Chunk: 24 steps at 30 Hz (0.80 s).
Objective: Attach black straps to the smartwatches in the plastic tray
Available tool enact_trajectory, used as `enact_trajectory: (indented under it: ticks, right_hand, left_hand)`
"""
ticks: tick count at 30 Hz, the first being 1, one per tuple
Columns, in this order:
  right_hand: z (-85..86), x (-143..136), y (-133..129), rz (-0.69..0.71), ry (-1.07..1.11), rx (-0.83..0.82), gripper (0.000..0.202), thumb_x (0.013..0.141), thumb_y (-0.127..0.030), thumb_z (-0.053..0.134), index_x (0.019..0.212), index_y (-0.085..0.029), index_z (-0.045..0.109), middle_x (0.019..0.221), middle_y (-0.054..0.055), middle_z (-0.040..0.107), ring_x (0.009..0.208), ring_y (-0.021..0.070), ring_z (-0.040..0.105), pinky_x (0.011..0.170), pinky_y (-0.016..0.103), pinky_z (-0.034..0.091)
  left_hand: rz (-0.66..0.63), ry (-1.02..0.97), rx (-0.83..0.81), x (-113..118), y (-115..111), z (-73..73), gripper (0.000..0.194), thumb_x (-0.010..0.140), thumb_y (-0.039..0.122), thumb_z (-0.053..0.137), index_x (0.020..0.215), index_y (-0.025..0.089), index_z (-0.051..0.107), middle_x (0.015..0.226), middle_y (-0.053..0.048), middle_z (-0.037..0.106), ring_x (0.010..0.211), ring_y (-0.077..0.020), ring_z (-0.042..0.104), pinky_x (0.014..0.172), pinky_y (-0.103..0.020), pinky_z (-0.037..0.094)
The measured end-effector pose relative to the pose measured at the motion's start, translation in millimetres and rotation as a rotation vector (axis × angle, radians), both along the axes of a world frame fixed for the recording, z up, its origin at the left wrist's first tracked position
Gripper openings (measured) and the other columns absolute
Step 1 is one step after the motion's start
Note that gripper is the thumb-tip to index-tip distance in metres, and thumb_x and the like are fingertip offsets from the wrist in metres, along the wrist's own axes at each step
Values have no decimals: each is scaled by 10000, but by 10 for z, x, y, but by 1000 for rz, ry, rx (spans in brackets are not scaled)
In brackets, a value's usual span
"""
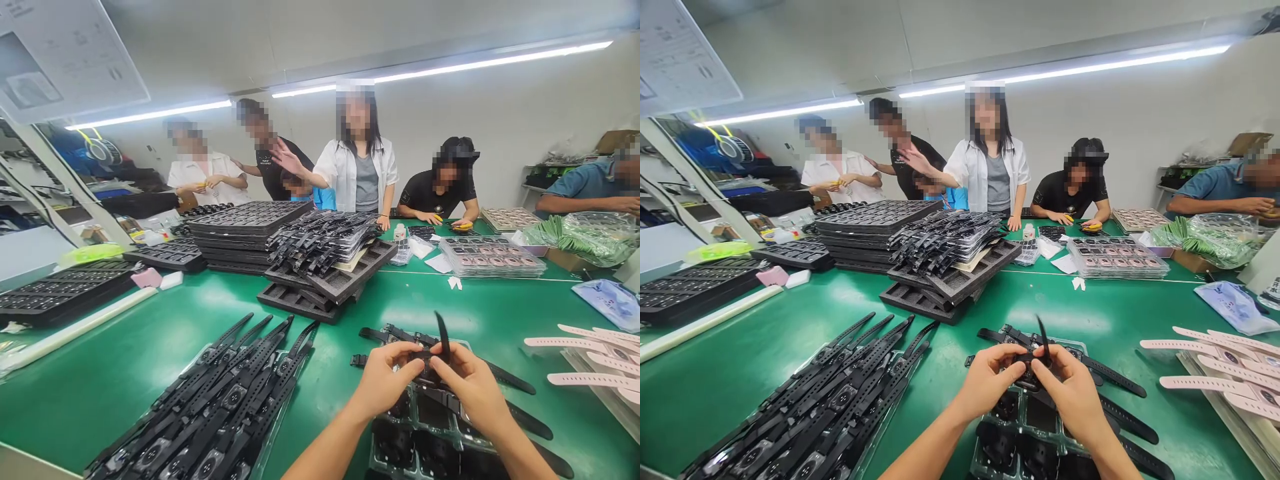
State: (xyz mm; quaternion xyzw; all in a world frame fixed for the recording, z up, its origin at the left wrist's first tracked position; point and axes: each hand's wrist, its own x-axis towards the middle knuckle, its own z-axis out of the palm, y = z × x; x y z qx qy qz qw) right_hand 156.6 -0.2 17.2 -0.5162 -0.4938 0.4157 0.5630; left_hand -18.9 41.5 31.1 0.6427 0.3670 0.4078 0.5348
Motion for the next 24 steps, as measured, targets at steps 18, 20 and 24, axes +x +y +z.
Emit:
enact_trajectory:
  ticks: [18, 20, 24]
  right_hand:
    - [-219, 135, 19, -28, -291, 316, 290, 950, -462, 611, 1149, -300, 745, 891, 37, 677, 592, 162, 601, 595, 282, 554]
    - [-193, 121, 22, -83, -243, 297, 274, 947, -479, 610, 1076, -289, 758, 857, 37, 680, 606, 179, 622, 623, 299, 562]
    - [-114, 46, 8, -98, -97, 254, 242, 932, -481, 638, 983, -263, 730, 850, 38, 660, 612, 194, 640, 609, 311, 562]
  left_hand:
    - [-42, -69, -43, 25, -7, -68, 331, 724, 224, 792, 1038, 121, 781, 828, -62, 728, 724, -156, 582, 692, -273, 442]
    - [-26, -150, -62, 29, -6, -54, 388, 711, 244, 819, 1072, 121, 754, 917, -81, 741, 760, -163, 606, 718, -276, 459]
    - [30, -135, -84, 13, 2, -1, 342, 689, 280, 852, 976, 118, 760, 789, -48, 693, 697, -140, 565, 670, -260, 453]
